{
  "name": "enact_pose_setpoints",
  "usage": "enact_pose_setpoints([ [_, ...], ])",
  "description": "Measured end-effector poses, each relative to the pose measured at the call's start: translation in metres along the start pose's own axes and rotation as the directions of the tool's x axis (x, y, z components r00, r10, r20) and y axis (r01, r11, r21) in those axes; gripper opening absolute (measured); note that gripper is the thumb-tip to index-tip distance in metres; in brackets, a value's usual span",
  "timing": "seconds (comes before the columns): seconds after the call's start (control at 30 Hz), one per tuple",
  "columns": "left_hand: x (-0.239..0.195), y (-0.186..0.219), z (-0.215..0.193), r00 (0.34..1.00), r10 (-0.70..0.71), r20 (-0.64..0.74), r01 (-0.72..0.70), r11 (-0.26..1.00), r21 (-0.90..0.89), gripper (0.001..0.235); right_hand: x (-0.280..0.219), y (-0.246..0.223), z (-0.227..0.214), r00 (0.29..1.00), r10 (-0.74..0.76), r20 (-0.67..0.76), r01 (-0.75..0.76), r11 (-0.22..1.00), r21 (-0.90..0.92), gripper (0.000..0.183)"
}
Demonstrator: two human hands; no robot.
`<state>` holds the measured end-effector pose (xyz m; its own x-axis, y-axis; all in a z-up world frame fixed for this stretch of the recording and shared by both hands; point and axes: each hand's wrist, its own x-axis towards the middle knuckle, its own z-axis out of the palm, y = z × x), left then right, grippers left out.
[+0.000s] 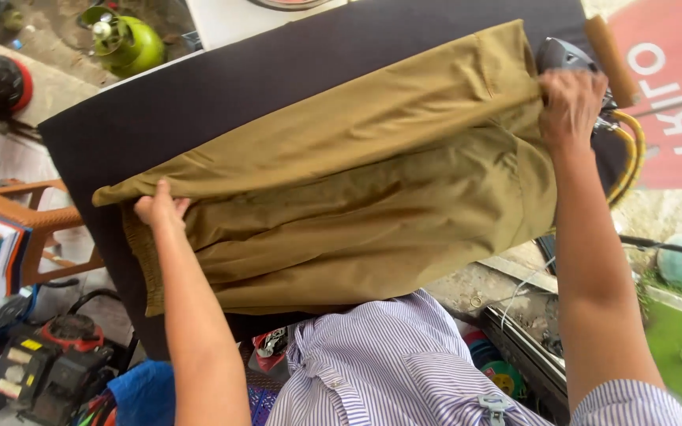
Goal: The person irons a pair of khaki trousers on a black ironing board using a steam iron. They repeatedly smooth the fabric, adjust the garment's position, and press different sections including the waistband and legs.
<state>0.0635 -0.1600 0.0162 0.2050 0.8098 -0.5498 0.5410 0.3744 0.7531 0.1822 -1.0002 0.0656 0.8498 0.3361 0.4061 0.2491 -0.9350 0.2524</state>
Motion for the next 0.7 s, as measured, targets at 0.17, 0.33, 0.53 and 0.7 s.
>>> enact_pose_setpoints([
  [0.17, 0.001, 0.027, -0.022, 0.989, 0.025, 0.145, 0.01, 0.972, -0.235, 0.033, 0.063, 0.018, -0.06, 0.97, -0.005, -0.241, 0.026, 0.996, 0.084, 0.028],
  [0.33, -0.027, 0.028, -0.045, 0.964, 0.099, 0.248, -0.017, 0.95, -0.313, 0.028, 0.023, -0.002, -0.074, 0.956, 0.117, -0.27, -0.071, 0.983, 0.172, 0.034],
  [0.53, 0.006, 0.022, -0.027, 0.965, -0.072, 0.251, 0.163, 0.917, -0.364, 0.022, 0.065, -0.005, 0.0, 0.937, 0.348, -0.002, -0.329, 0.889, 0.317, 0.049],
  [0.7, 0.029, -0.015, -0.023, 0.976, 0.071, 0.207, 0.038, 0.876, -0.48, 0.066, 0.158, -0.026, -0.046, 0.891, 0.385, 0.239, -0.208, -0.122, 0.97, 0.016],
])
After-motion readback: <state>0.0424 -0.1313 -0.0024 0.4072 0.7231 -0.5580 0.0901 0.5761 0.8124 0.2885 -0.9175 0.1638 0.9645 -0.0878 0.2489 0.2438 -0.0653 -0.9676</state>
